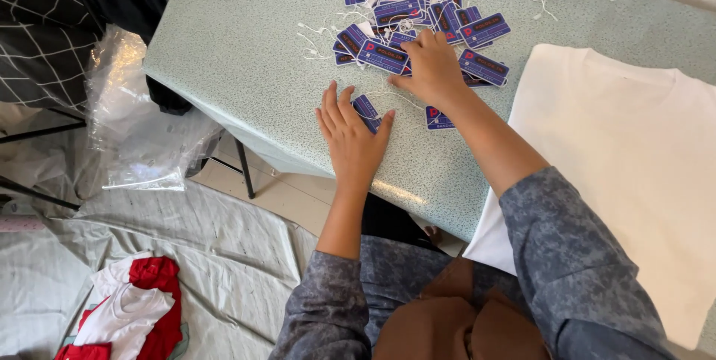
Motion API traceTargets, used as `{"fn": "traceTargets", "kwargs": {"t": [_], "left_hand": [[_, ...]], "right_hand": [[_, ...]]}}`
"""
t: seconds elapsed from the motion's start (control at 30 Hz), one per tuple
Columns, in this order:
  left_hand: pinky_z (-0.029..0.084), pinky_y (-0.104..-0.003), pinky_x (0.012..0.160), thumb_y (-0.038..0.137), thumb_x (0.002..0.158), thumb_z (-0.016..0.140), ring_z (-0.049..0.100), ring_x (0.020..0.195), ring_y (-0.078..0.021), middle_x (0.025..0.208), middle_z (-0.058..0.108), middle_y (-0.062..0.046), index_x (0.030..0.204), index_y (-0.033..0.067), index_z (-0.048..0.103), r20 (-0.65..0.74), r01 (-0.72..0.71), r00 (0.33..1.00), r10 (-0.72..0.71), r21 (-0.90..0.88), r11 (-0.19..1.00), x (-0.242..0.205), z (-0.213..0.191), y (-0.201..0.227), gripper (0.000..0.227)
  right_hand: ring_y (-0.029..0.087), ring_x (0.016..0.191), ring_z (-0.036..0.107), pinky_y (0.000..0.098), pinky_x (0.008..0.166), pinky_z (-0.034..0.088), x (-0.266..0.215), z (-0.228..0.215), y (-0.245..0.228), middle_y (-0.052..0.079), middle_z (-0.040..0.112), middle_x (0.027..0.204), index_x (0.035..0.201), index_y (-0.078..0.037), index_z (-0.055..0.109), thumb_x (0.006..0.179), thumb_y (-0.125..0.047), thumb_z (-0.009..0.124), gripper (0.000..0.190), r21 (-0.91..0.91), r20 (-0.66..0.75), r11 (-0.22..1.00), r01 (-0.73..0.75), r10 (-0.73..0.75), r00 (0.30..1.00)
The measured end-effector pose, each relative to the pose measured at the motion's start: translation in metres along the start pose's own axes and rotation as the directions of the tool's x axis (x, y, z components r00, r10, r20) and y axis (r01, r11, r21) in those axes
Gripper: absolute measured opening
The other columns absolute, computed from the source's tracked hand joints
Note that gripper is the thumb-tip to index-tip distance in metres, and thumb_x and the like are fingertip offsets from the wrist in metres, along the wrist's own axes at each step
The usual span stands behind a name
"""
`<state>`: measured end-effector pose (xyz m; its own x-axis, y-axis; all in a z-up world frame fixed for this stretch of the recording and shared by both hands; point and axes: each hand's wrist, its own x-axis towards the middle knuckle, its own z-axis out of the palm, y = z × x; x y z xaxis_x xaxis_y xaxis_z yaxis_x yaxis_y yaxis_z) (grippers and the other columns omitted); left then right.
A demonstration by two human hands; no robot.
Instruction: Folding a white t-shirt, attaching a brand tag by hand, and placing the finished product into a clear plastic bag.
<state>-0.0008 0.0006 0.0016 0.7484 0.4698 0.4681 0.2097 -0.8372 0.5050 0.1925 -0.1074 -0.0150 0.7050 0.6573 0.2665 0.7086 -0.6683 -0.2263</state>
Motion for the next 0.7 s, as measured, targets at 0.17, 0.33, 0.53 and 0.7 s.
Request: {"fn": "traceTargets", "kwargs": {"t": [0.17, 0.33, 0.53, 0.7], "left_hand": [[0.023, -0.06, 0.125, 0.056, 0.095, 0.064, 0.036, 0.151, -0.0387, 0.157, 0.04, -0.018, 0.142, 0.0064, 0.044, 0.005, 0.007, 1.0, -0.007, -0.008, 1.0, 0.0, 0.001, -0.002, 0.072], [0.021, -0.061, 0.125, 0.057, 0.096, 0.062, 0.035, 0.151, -0.0387, 0.156, 0.042, -0.017, 0.143, 0.0064, 0.044, 0.02, 0.003, 1.0, -0.002, -0.023, 1.0, 0.0, 0.001, -0.003, 0.072], [0.016, -0.06, 0.125, 0.054, 0.097, 0.061, 0.032, 0.151, -0.038, 0.155, 0.044, -0.016, 0.143, 0.0067, 0.045, 0.072, 0.031, 0.997, -0.025, -0.086, 0.996, 0.0, 0.0, -0.004, 0.068], [0.03, -0.051, 0.113, 0.03, 0.1, 0.067, 0.051, 0.126, -0.0279, 0.125, 0.061, -0.003, 0.121, 0.016, 0.062, -0.04, -0.082, 0.996, 0.073, -0.316, 0.945, -0.002, -0.003, -0.017, 0.025]], "right_hand": [[0.033, 0.108, 0.048, 0.0443, 0.09, 0.046, 0.007, 0.002, 0.004, 0.009, 0.053, 0.111, 0.115, -0.014, 0.07, 0.08, -0.039, 0.088, 0.047, 0.08, 0.047, 0.996, -0.029, 0.025, 0.999], [0.025, 0.087, 0.052, 0.0374, 0.069, 0.047, -0.003, -0.035, 0.003, 0.004, 0.059, 0.092, 0.097, -0.008, 0.08, 0.093, -0.011, 0.081, 0.005, -0.012, -0.321, 0.977, 0.213, -0.205, 0.924], [0.02, 0.074, 0.058, 0.0357, 0.072, 0.045, -0.06, -0.134, 0.002, 0.009, 0.063, 0.085, 0.117, -0.011, 0.077, 0.107, -0.009, 0.07, 0.013, 0.356, -0.374, 0.924, 0.143, 0.0, 0.927], [0.008, 0.071, 0.055, 0.0234, 0.065, 0.039, -0.147, -0.194, -0.005, 0.008, 0.075, 0.092, 0.116, -0.005, 0.072, 0.107, -0.001, 0.065, 0.012, 0.657, -0.278, 0.751, 0.071, 0.153, 0.948]]}}
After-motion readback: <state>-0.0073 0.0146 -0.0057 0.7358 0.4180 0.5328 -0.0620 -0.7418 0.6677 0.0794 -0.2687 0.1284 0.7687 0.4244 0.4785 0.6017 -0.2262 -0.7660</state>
